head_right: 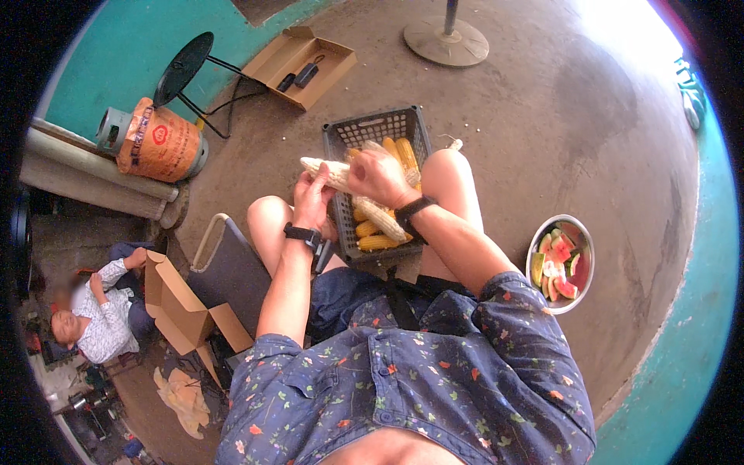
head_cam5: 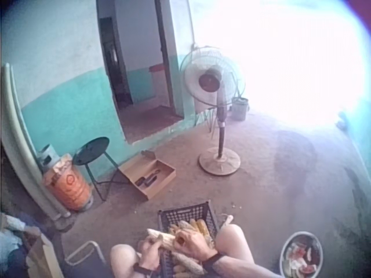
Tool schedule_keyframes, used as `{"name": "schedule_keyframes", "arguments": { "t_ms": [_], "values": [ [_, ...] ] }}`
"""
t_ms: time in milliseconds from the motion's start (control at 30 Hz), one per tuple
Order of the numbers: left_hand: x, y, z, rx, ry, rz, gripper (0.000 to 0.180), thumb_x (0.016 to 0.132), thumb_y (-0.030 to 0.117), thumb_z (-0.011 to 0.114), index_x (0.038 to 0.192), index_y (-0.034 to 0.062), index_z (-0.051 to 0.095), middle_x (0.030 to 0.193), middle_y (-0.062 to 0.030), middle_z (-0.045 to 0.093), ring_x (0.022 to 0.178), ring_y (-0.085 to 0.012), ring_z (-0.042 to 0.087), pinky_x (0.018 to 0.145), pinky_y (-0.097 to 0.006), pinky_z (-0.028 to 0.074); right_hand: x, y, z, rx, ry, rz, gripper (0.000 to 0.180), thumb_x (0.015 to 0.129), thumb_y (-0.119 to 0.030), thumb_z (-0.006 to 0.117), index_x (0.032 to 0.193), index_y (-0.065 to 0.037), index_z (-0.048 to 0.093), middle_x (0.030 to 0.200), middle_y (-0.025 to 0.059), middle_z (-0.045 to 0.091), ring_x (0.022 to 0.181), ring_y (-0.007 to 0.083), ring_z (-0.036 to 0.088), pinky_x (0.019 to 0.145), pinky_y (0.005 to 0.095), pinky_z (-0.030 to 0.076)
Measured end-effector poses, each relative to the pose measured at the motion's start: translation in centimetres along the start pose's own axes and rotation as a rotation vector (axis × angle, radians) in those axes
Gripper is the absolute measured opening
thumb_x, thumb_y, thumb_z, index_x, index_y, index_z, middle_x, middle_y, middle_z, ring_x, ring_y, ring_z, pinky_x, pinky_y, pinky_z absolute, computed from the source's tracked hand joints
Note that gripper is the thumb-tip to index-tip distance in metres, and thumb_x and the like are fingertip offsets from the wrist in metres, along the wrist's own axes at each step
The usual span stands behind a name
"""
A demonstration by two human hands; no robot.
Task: The person removes individual kernels from ears of corn by hand, dropping the kernels into a black plastic crate between their legs.
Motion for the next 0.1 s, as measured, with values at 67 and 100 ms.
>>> {"name": "schedule_keyframes", "arguments": {
  "t_ms": [67, 100],
  "values": [
    [0.3, 0.1, -1.1, -0.005, 0.101, 0.059, 0.035, 0.093, 0.027, 0.067, 0.114, 0.0039, 0.051, 0.114, -0.0096, 0.061, 0.101, -0.0203, 0.062, 0.087, -0.037, 0.053, 0.1, 0.2, -0.3, 0.017, 0.062, 0.086, 0.013, 0.074, -0.015, 0.069, 0.074, -0.005, 0.062, 0.073, 0.0119, 0.062, 0.070, 0.0312, 0.063, 0.067, 0.0413, 0.051],
    [0.6, 0.2, -1.5, -0.036, 0.134, 0.108, 0.037, 0.094, 0.027, 0.067, 0.116, 0.0031, 0.050, 0.114, -0.0098, 0.061, 0.101, -0.0221, 0.062, 0.090, -0.038, 0.053, 0.2, 0.2, -0.3, 0.017, 0.061, 0.083, 0.013, 0.074, -0.015, 0.069, 0.074, -0.005, 0.062, 0.073, 0.0119, 0.062, 0.070, 0.0312, 0.063, 0.067, 0.0413, 0.051]
  ]
}}
Point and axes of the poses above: each hand's wrist, its own x-axis towards the middle knuckle, its own z-axis out of the palm, y = z × x, the point moved 4 cm from there along x, towards the middle knuckle
